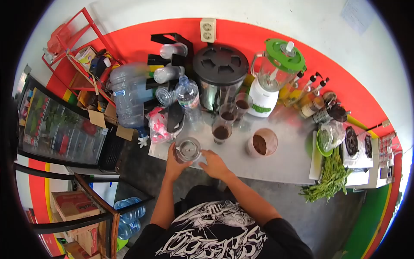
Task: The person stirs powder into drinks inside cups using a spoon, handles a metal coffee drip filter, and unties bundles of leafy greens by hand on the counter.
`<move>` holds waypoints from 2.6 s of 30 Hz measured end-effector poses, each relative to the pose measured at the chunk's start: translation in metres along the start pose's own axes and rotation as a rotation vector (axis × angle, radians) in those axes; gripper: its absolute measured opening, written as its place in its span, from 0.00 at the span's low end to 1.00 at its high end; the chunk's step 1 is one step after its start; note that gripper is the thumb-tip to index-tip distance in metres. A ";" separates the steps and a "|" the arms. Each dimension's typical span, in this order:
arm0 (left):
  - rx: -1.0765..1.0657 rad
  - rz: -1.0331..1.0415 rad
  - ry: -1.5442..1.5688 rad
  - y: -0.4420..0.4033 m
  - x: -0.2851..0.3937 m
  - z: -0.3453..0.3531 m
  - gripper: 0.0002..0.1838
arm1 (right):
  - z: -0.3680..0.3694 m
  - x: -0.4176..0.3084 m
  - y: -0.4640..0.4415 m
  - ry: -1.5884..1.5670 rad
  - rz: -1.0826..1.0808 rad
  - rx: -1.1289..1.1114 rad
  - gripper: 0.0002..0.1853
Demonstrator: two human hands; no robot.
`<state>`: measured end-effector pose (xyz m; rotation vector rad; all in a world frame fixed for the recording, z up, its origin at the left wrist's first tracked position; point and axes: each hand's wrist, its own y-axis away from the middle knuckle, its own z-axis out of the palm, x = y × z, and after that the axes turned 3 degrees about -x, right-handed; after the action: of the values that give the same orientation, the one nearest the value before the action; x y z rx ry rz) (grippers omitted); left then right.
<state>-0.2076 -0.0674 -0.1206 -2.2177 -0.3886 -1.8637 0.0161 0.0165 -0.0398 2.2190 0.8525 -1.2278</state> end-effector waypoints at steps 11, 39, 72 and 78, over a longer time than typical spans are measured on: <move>0.041 -0.065 -0.373 0.004 0.022 0.003 0.67 | 0.043 0.035 -0.018 0.033 0.187 0.057 0.42; -0.028 0.276 -0.362 0.045 0.177 0.050 0.67 | -0.090 -0.053 0.098 -0.286 0.000 0.270 0.30; -0.513 0.230 0.035 -0.054 0.148 0.251 0.65 | -0.187 0.070 0.146 -0.179 0.172 0.619 0.48; -0.486 0.267 -0.159 -0.049 0.156 0.239 0.65 | -0.188 0.077 0.143 -0.252 0.181 0.467 0.61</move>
<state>0.0230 0.0679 -0.0086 -2.5702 0.3646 -1.7806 0.2577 0.0615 0.0002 2.3477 0.2754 -1.7014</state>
